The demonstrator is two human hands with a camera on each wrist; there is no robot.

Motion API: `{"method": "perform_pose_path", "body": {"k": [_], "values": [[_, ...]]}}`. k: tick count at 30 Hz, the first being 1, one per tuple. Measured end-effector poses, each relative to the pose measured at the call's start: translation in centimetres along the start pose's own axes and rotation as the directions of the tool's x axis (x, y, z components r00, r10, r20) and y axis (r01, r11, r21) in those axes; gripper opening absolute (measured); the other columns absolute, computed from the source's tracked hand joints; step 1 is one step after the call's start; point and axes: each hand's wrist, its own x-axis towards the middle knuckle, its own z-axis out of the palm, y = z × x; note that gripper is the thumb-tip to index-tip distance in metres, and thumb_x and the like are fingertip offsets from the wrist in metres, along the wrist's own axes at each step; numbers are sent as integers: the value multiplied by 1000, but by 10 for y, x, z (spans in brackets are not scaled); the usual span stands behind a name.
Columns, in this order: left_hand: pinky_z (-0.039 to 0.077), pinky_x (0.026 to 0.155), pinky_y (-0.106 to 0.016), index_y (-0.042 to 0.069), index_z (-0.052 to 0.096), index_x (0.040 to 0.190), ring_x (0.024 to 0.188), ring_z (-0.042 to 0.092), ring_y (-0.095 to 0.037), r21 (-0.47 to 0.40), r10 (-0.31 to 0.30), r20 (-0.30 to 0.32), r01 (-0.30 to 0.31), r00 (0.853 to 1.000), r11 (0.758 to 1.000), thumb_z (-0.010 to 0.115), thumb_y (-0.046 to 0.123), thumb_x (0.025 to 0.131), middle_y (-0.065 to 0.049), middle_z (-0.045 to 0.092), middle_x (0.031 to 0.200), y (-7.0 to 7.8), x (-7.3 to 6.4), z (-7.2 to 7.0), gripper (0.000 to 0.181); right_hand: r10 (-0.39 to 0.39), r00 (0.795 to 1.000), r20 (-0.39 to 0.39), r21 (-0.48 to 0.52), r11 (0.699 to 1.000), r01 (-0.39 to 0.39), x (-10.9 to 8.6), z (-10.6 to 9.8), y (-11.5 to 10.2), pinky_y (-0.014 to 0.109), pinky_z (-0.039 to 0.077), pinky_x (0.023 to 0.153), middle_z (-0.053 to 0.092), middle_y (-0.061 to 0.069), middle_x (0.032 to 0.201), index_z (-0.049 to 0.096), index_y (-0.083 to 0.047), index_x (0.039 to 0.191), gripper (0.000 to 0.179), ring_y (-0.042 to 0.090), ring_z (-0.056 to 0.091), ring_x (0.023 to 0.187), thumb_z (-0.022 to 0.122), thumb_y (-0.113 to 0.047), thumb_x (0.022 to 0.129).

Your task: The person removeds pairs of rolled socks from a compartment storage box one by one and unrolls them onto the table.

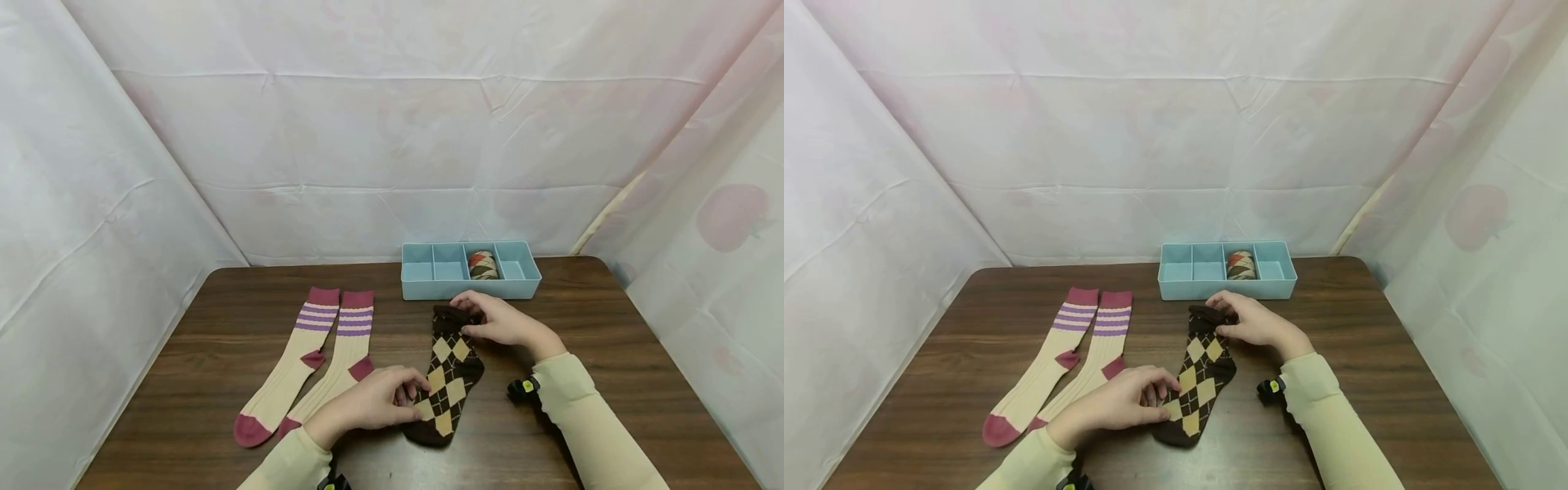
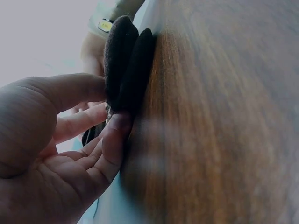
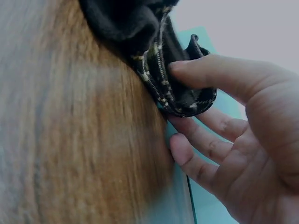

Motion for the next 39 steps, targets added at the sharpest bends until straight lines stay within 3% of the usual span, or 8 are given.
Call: {"method": "perform_pose_path", "body": {"k": [8,14,22,30,39], "values": [[56,74,-20,15,72,132,77,63,2,-32,-31,37,32,999,999,87,9,94,4,65,96,3,0,-1,41,23,994,-109,-58,998,-29,1,2,2,57,55,101,70,11,137,58,-13,146,33,33,68,125,60,-23,115],[56,75,-20,16,71,133,78,62,2,-27,-41,54,42,998,999,87,9,95,5,64,96,3,1,-2,42,58,989,-138,-63,996,-67,-1,-2,3,54,57,96,71,9,129,59,-14,144,34,30,70,117,66,-24,112],[56,76,-20,16,71,134,78,62,2,-32,-44,61,46,997,998,87,10,95,5,64,96,2,1,-3,42,-18,994,-107,-64,998,12,-5,-9,3,45,58,86,66,8,122,70,-14,120,18,27,69,106,78,-15,104],[56,75,-20,16,71,133,78,63,2,-40,-47,65,49,997,998,87,10,95,6,64,96,0,1,-3,42,-1,998,-58,-152,988,-7,-4,-2,6,55,54,96,62,17,131,73,-7,136,33,33,61,115,75,-21,106],[56,75,-20,16,71,133,78,64,2,-31,-48,65,50,997,998,87,10,95,7,64,97,-1,2,-2,43,67,998,-11,-166,984,-68,-3,1,6,39,45,81,52,12,114,69,-12,145,45,21,50,92,79,-21,103]]}}
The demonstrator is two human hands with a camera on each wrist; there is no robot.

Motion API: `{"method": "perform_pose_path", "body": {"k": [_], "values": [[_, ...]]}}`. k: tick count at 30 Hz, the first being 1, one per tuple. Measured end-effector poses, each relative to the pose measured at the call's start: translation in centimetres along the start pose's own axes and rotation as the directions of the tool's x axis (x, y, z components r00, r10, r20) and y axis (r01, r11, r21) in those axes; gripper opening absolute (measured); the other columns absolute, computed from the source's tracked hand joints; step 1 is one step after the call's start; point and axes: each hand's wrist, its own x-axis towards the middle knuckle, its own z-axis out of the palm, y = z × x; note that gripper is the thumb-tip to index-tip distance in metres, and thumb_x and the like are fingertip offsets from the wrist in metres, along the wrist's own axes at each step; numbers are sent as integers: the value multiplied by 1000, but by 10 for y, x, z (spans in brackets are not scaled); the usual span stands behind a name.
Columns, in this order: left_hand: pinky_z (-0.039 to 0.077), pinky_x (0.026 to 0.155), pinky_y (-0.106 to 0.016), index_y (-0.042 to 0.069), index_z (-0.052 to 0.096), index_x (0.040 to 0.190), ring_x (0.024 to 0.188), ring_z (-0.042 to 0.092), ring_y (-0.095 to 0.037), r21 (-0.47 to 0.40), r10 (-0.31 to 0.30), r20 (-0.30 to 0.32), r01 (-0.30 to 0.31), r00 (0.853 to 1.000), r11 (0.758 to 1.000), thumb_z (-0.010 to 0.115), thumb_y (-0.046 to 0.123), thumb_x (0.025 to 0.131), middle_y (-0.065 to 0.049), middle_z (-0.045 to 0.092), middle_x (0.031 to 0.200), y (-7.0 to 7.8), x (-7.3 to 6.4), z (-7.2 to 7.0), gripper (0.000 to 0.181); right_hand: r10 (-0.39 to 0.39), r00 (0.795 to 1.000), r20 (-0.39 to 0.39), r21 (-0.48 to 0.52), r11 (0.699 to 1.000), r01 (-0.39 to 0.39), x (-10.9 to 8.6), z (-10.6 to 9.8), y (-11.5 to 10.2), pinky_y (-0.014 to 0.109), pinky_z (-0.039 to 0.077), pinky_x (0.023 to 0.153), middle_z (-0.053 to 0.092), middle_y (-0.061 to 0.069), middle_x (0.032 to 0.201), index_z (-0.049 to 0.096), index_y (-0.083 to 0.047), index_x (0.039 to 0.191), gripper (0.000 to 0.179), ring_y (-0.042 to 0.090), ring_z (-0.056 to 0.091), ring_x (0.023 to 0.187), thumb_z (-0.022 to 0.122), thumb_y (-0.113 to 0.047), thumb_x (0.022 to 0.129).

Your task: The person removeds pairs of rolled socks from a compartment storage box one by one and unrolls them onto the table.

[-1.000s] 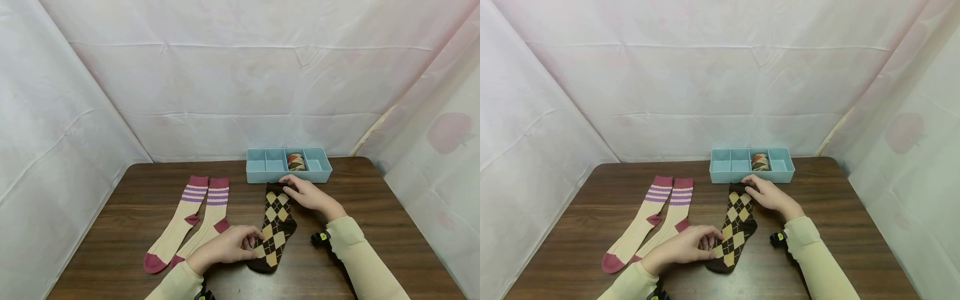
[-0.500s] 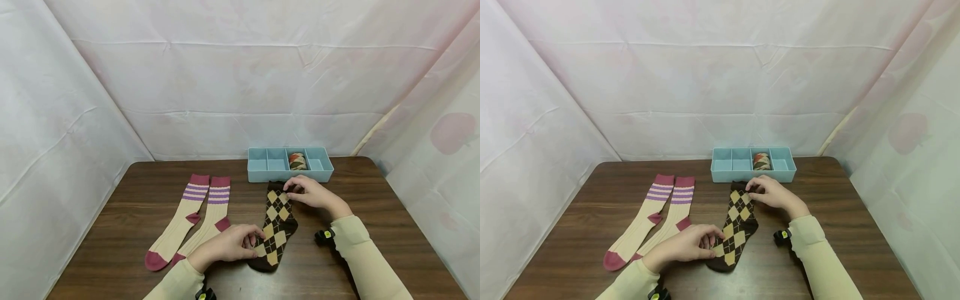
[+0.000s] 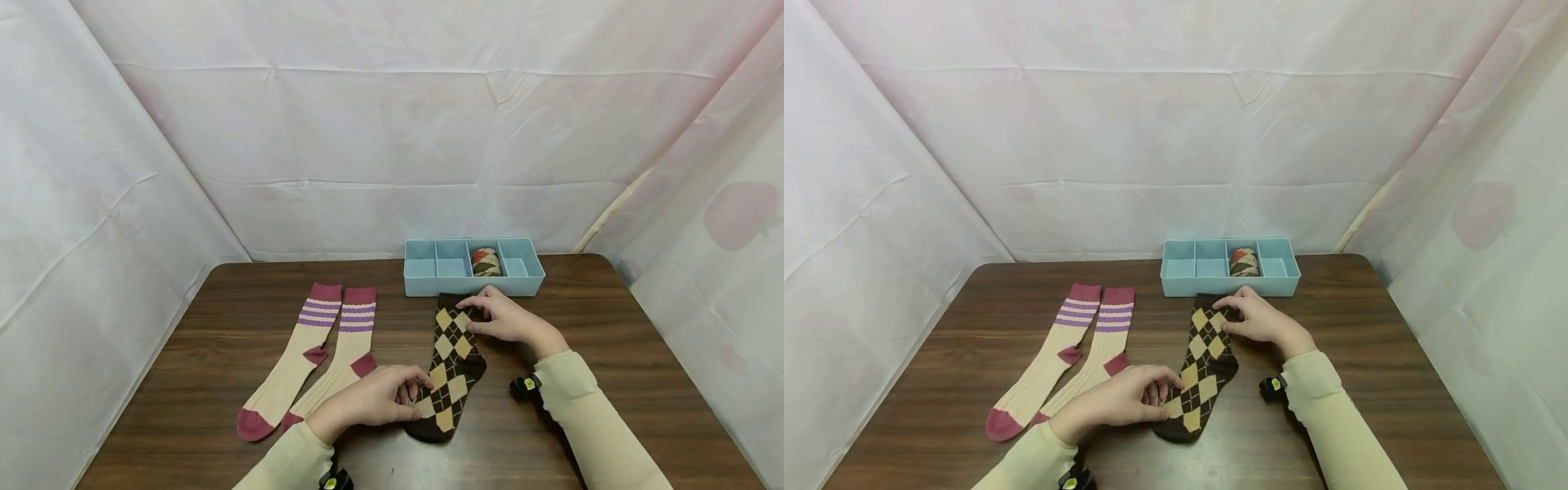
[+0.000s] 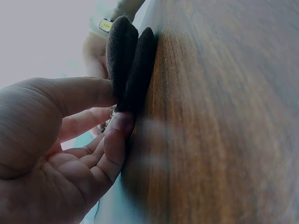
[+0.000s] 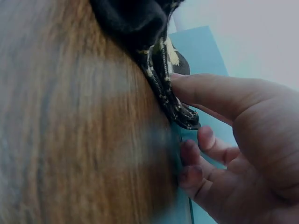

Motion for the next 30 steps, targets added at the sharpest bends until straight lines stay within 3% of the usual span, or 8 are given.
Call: {"method": "perform_pose_path", "body": {"k": [11,24,30], "values": [[56,74,-20,15,70,134,77,63,2,20,-4,12,4,1000,1000,88,11,94,6,64,96,6,-2,-1,44,-26,998,57,28,999,24,-1,0,-3,45,52,91,53,17,144,65,-13,149,58,20,57,103,85,-32,98],[53,71,-19,14,69,133,73,61,2,63,8,18,-9,1000,998,89,11,93,6,64,95,11,-1,-2,45,-21,998,52,28,999,19,2,1,-4,51,53,96,53,17,149,60,-13,154,65,24,62,110,84,-36,99],[52,71,-19,15,69,132,72,58,3,73,24,13,-25,1000,997,89,11,93,4,64,94,11,-3,-1,45,18,998,52,58,998,-21,2,2,-4,49,53,96,52,16,146,57,-15,157,70,24,61,112,86,-36,97]]}}
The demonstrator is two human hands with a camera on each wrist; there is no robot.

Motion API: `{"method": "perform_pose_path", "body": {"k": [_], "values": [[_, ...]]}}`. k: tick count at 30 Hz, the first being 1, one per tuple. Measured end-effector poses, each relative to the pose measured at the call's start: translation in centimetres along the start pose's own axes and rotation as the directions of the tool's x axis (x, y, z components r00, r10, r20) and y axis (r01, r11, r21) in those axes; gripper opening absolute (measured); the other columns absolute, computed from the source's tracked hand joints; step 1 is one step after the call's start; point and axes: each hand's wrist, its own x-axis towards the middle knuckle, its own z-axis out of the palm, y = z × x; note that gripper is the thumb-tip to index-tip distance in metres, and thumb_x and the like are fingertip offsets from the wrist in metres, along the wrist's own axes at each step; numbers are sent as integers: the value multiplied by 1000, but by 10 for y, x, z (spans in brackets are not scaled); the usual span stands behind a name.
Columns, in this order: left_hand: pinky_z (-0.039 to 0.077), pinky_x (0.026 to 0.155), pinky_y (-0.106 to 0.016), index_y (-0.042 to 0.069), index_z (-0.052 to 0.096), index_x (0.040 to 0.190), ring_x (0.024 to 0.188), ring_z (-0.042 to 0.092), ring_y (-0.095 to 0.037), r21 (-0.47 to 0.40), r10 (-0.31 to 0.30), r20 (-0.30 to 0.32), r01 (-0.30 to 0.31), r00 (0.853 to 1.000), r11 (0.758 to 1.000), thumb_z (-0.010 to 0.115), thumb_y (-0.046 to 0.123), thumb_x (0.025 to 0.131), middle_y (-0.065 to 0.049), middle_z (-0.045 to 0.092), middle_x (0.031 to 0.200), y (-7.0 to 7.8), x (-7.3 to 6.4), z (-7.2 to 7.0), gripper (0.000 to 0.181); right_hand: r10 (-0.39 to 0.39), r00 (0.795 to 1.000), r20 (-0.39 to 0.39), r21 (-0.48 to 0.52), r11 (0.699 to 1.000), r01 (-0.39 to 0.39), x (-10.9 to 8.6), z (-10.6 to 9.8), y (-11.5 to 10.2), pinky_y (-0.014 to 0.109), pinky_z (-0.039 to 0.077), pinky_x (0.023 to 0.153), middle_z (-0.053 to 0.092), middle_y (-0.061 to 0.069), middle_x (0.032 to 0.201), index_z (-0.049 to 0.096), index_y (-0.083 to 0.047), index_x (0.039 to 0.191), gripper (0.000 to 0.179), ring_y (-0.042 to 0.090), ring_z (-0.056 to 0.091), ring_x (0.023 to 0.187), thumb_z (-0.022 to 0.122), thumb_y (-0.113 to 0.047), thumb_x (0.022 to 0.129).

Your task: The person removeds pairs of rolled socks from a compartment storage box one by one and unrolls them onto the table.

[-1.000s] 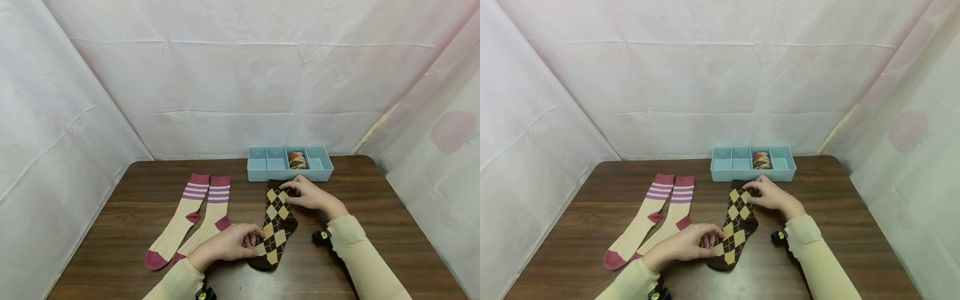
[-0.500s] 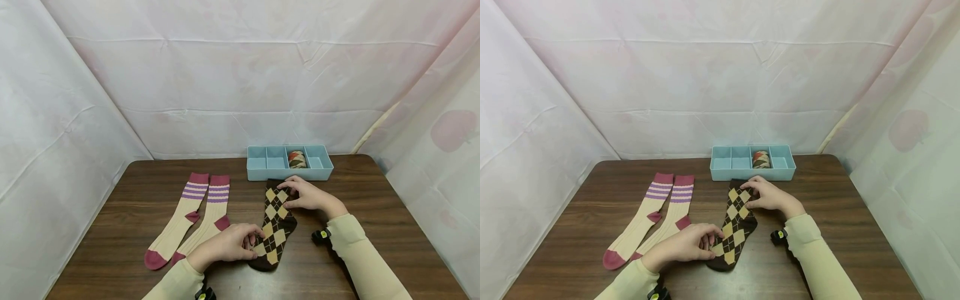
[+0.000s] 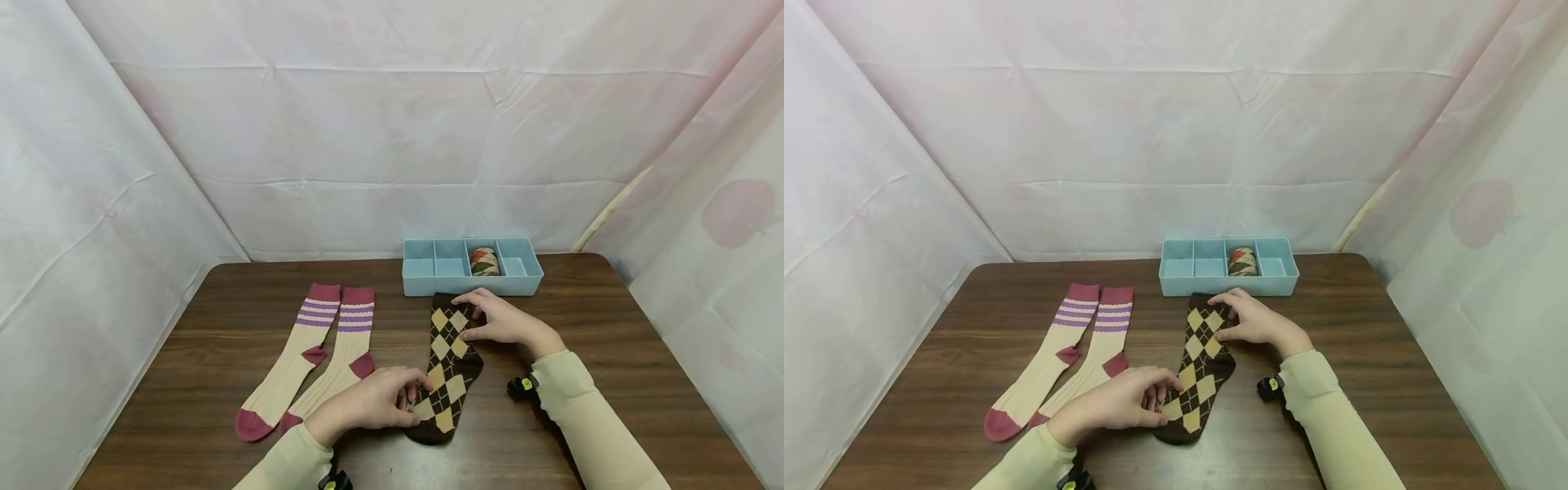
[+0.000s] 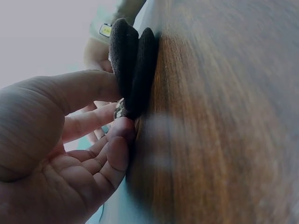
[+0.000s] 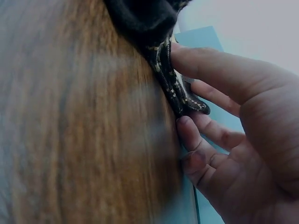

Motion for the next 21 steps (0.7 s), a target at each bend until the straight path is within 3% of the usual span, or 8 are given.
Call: {"method": "perform_pose_path", "body": {"k": [11,21], "values": [[52,70,-18,17,69,133,70,57,3,20,-14,-3,14,1000,1000,89,15,93,6,61,93,0,0,3,45,4,1000,-13,50,999,-3,-3,-2,4,43,53,88,58,13,137,65,-15,147,61,25,64,111,89,-35,95],[49,77,-21,24,67,137,81,53,0,154,-91,0,90,996,984,94,28,87,10,58,99,18,-7,5,57,-1,1000,-3,49,999,1,-3,-2,4,43,52,89,57,14,138,66,-14,145,60,25,63,111,89,-34,94]]}}
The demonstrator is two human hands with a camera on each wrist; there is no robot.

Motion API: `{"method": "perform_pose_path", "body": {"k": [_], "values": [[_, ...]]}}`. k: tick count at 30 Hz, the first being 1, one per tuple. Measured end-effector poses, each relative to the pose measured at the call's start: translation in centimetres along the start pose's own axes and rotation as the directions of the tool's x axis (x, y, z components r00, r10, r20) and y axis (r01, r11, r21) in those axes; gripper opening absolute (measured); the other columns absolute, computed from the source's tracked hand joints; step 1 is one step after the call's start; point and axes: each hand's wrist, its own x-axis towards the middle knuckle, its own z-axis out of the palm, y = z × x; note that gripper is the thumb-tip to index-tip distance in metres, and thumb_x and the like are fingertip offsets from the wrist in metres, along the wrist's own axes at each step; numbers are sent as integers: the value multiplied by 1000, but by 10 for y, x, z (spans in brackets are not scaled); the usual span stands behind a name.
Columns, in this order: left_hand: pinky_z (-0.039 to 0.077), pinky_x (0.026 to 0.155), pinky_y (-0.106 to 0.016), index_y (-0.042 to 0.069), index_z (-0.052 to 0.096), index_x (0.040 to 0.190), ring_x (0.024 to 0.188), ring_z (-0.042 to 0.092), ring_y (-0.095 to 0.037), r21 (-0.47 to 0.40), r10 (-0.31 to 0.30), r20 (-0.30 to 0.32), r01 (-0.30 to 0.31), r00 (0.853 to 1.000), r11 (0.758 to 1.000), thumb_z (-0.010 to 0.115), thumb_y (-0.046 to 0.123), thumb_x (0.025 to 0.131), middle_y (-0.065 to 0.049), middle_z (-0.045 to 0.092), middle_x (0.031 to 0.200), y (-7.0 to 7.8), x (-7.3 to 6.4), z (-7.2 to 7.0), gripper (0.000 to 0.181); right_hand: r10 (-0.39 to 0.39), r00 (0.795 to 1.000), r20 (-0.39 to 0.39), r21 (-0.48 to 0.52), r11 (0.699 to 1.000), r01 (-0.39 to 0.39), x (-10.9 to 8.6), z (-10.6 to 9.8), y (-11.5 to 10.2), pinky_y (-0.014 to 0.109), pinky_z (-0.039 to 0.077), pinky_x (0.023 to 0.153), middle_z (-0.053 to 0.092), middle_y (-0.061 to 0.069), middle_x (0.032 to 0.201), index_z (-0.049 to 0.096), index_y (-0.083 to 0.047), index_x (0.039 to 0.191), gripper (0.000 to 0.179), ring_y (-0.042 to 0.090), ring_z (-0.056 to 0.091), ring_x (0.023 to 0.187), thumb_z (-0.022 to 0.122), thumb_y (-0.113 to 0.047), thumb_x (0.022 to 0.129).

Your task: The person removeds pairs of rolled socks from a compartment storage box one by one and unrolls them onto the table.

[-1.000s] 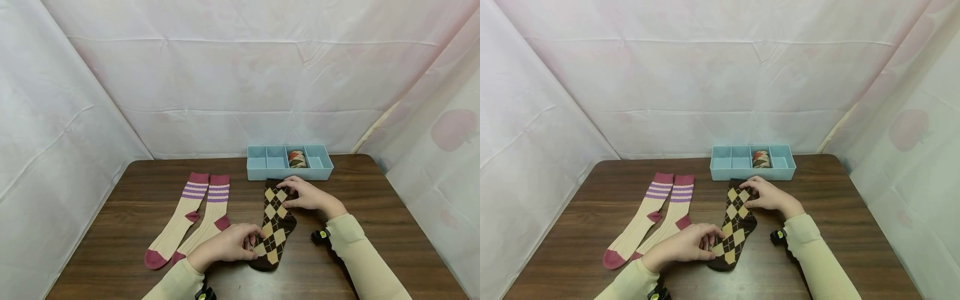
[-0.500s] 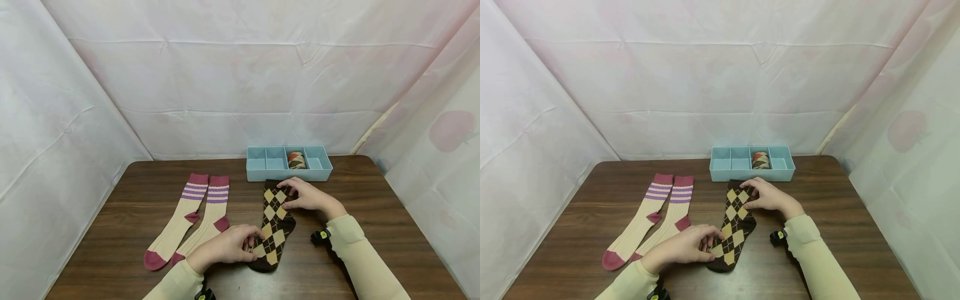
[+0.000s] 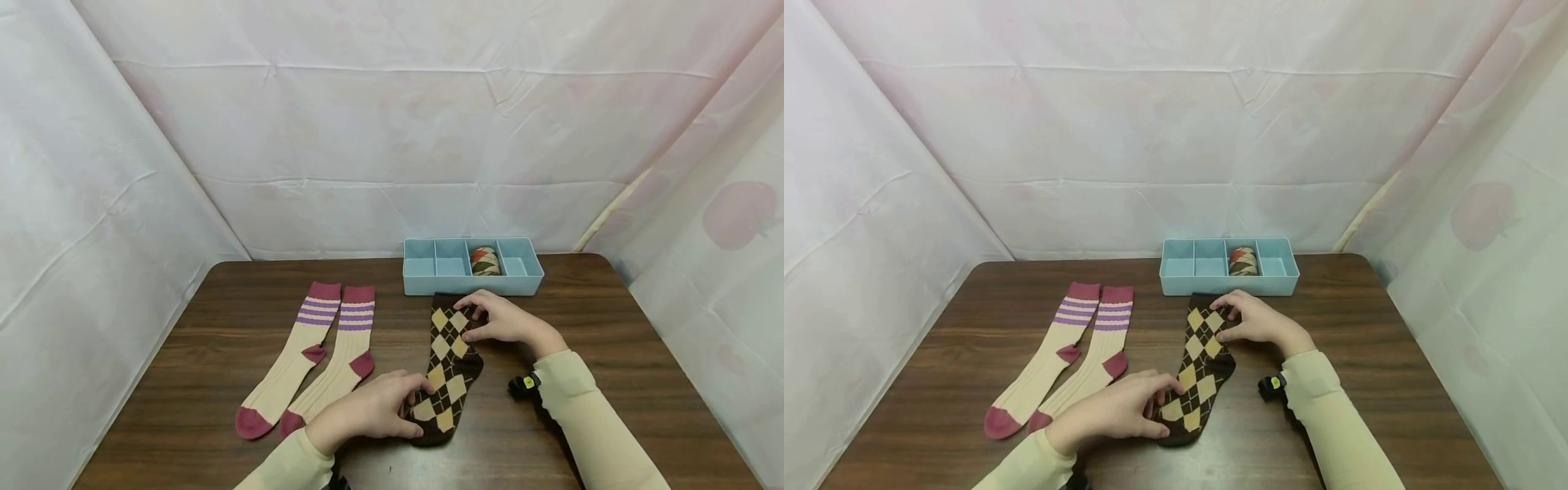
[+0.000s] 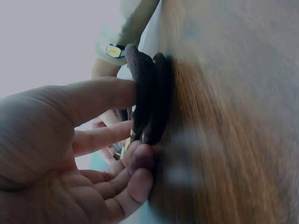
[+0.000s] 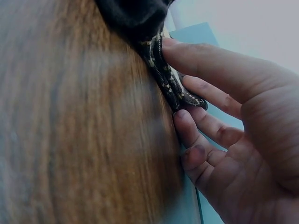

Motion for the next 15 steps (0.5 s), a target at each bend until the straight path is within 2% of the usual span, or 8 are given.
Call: {"method": "perform_pose_path", "body": {"k": [3,7,11,15], "values": [[48,76,-21,24,67,135,78,53,0,7,-11,-3,11,1000,1000,94,25,87,11,56,97,4,-1,1,56,1,1000,2,-1,1000,-1,0,0,1,43,52,89,57,14,138,66,-14,146,60,26,63,112,89,-34,94],[48,75,-20,23,68,133,77,53,1,10,6,-15,-6,1000,1000,93,19,86,12,56,95,6,-1,2,54,1,1000,2,1,1000,-1,0,0,3,43,52,89,57,14,139,66,-14,146,60,26,63,112,89,-35,94],[50,72,-19,22,69,132,73,56,2,-37,23,-1,-23,1000,999,91,11,86,13,58,93,5,1,2,52,0,1000,5,1,1000,0,0,0,1,44,52,90,57,14,139,66,-14,146,60,27,63,113,89,-35,94],[52,69,-19,22,70,132,68,59,3,-93,1,19,0,1000,996,90,8,87,12,59,91,4,2,4,51,2,1000,7,0,1000,-2,0,0,1,44,52,90,58,14,139,66,-14,146,60,27,63,113,89,-35,94]]}}
